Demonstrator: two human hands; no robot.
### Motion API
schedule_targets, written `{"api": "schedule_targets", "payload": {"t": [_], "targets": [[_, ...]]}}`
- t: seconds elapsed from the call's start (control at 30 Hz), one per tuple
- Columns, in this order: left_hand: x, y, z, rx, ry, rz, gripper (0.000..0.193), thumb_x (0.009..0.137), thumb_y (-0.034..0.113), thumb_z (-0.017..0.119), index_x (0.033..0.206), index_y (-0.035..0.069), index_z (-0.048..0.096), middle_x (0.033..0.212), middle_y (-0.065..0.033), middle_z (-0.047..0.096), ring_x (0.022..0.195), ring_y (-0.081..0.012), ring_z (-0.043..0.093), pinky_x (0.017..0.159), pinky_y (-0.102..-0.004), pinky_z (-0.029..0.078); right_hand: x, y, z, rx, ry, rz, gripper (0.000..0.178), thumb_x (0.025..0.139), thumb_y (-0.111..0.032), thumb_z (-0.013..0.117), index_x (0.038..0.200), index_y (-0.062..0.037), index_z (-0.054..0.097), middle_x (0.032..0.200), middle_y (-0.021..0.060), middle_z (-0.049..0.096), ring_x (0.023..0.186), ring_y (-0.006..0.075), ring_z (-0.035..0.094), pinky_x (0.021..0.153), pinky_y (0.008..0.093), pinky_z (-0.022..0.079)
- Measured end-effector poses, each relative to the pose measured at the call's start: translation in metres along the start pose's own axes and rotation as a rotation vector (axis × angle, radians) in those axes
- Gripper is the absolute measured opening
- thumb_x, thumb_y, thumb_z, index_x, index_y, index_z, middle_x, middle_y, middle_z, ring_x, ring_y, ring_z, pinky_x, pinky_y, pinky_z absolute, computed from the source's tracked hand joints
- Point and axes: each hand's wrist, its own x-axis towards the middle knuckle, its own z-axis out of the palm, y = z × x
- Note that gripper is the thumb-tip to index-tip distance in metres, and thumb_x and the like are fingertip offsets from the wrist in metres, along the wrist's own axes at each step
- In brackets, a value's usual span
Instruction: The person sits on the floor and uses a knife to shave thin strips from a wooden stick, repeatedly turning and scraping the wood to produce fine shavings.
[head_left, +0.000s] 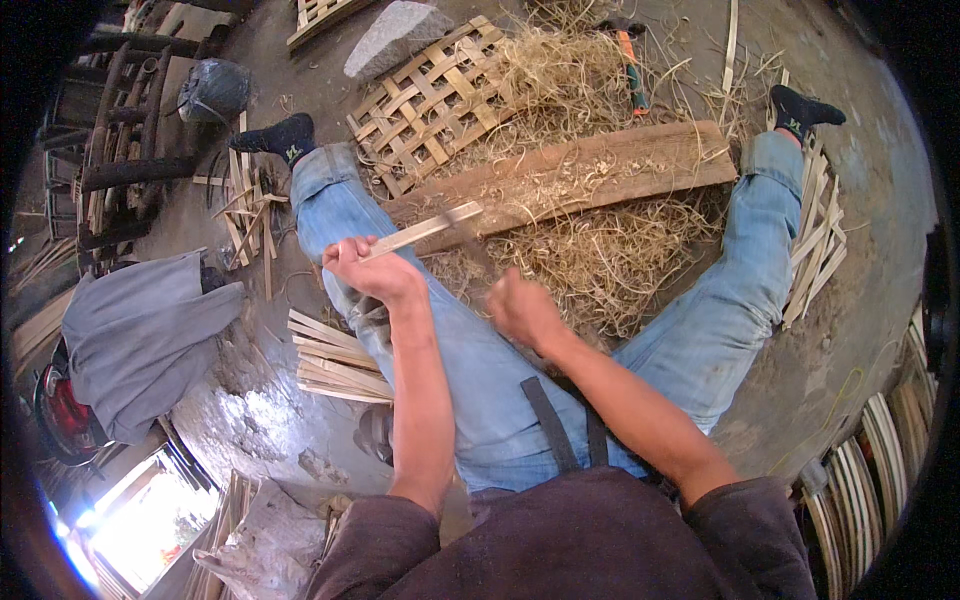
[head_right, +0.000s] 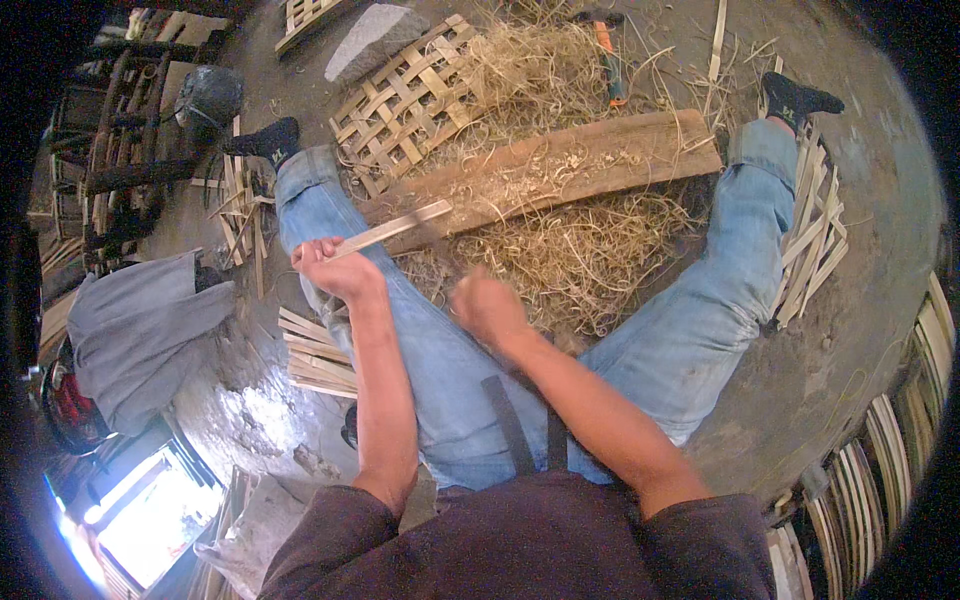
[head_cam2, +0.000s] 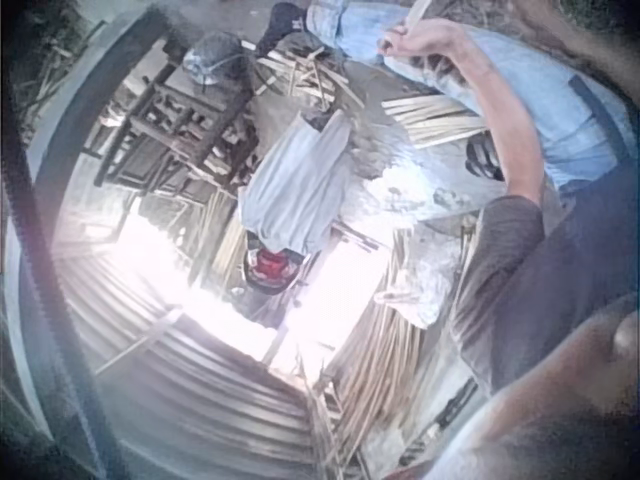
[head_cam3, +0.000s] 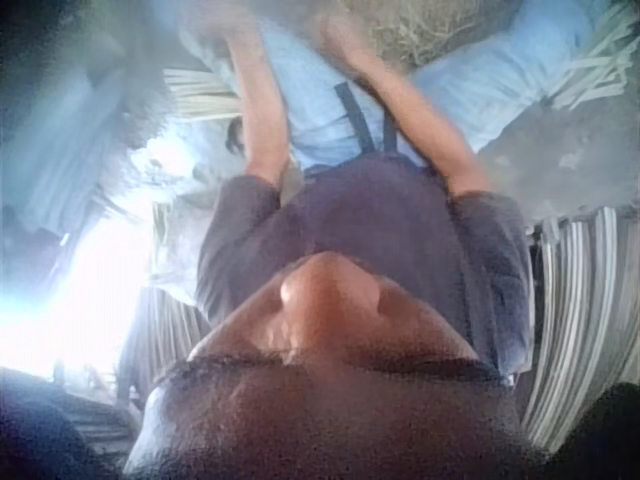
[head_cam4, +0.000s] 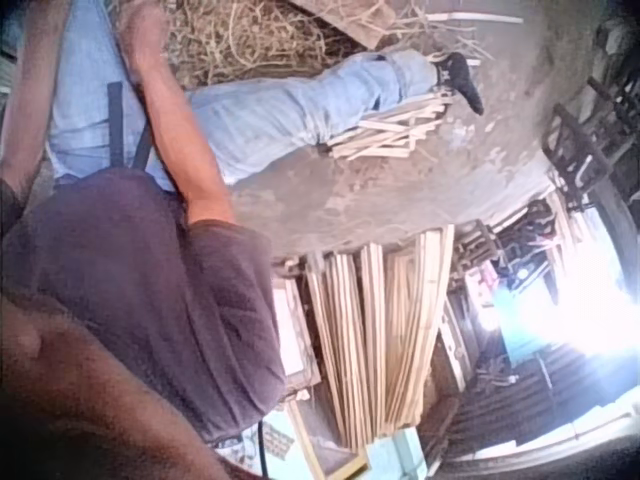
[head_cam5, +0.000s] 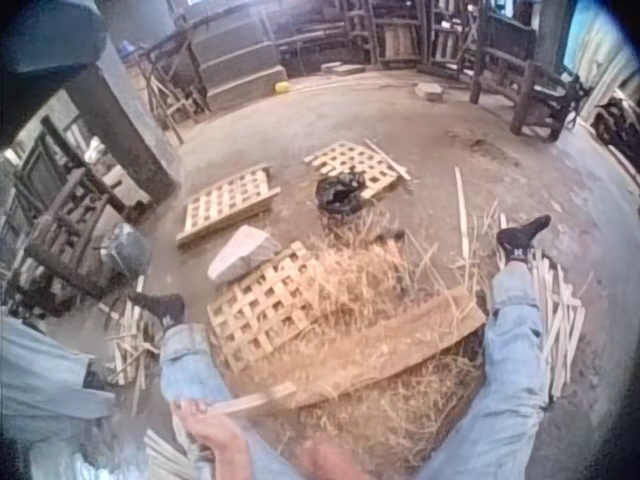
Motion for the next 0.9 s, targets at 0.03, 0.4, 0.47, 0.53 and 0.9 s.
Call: {"api": "schedule_targets", "payload": {"t": [0.03,0.4,0.47,0.53,0.9], "targets": [[-0.001,0.001,-0.002,0.011,0.015,-0.005,0.008,0.091,0.015,0.045,0.088,0.016,0.038,0.073,0.0037,0.035,0.066,-0.0094,0.036,0.068,-0.0294,0.035,0.006,0.009,-0.007,0.042,0.027,-0.022,0.040,0.091,-0.029,0.056,0.100,0.0090,0.048,0.072,0.0274,0.063,0.071,0.0476,0.063,0.064,0.0532,0.051],[0.023,-0.012,-0.019,-0.008,0.122,-0.088,0.014,0.089,0.022,0.047,0.083,0.016,0.035,0.074,0.0035,0.033,0.066,-0.0098,0.034,0.068,-0.0283,0.034,0.002,0.037,-0.023,-0.090,-0.080,-0.085,0.038,0.088,-0.028,0.060,0.100,0.0057,0.048,0.075,0.0275,0.063,0.074,0.0460,0.064,0.069,0.0516,0.051],[0.038,-0.015,-0.023,-0.064,0.180,-0.136,0.020,0.089,0.025,0.047,0.078,0.017,0.034,0.072,0.0043,0.033,0.063,-0.0095,0.034,0.067,-0.0281,0.033,0.010,0.042,-0.033,-0.155,-0.122,-0.107,0.038,0.088,-0.027,0.060,0.100,0.0058,0.047,0.076,0.0281,0.063,0.074,0.0458,0.064,0.069,0.0521,0.052],[0.043,-0.015,-0.022,-0.086,0.226,-0.173,0.025,0.090,0.027,0.047,0.073,0.018,0.031,0.068,0.0054,0.032,0.060,-0.0092,0.033,0.065,-0.0282,0.033,0.013,0.040,-0.040,-0.174,-0.048,-0.036,0.037,0.088,-0.026,0.060,0.101,0.0060,0.047,0.076,0.0280,0.064,0.075,0.0445,0.064,0.069,0.0521,0.052],[0.026,0.001,-0.009,-0.038,0.070,-0.030,0.027,0.087,0.028,0.044,0.068,0.018,0.030,0.058,0.0050,0.025,0.052,-0.0086,0.024,0.055,-0.0290,0.029,-0.007,0.020,-0.040,-0.082,-0.051,0.030,0.037,0.089,-0.025,0.060,0.101,0.0066,0.045,0.073,0.0282,0.062,0.070,0.0462,0.063,0.063,0.0518,0.051]]}}
